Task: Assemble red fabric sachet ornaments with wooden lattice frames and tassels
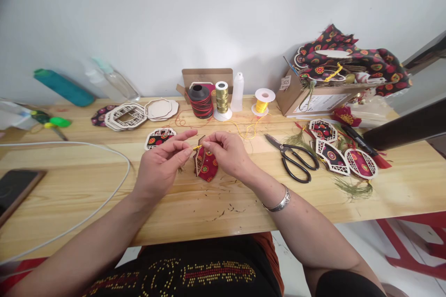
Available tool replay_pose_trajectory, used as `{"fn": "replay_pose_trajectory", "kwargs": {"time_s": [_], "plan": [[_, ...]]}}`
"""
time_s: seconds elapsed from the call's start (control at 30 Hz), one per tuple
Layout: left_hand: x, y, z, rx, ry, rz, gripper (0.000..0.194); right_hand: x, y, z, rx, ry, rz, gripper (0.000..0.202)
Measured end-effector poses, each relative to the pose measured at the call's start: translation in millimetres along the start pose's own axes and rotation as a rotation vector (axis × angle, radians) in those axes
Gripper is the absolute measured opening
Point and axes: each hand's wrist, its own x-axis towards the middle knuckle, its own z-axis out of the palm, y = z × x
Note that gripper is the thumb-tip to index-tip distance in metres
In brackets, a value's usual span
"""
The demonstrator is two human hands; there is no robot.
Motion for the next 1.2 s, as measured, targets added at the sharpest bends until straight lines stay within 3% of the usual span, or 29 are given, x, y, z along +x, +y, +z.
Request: {"fn": "replay_pose_trajectory", "kwargs": {"time_s": [0.23, 0.47, 0.73, 0.87, 1.07, 1.2], "plan": [[0, -5, -1.7, -0.083, -0.037, -0.023, 0.009, 0, -1, -1, -0.026, 0.022, -0.006, 0.014], [-2, -2, 4.5, -0.136, 0.003, -0.076, 0.010, 1, 0, -2, -0.040, 0.049, -0.006, 0.015], [-6, -9, 9.4, 0.230, 0.087, 0.191, 0.013, 0, 0, 1, -0.008, 0.011, -0.008, 0.016], [-7, -13, 8.9, 0.246, 0.071, 0.192, 0.018, 0, 0, 1, 0.001, 0.009, -0.013, 0.016], [-5, -9, 7.0, 0.414, 0.101, 0.278, 0.004, -1, -1, 1, 0.009, 0.009, -0.006, 0.015], [-6, -9, 6.6, 0.387, 0.100, 0.285, 0.007, -2, -1, 1, 0.017, 0.011, 0.017, 0.014]]}}
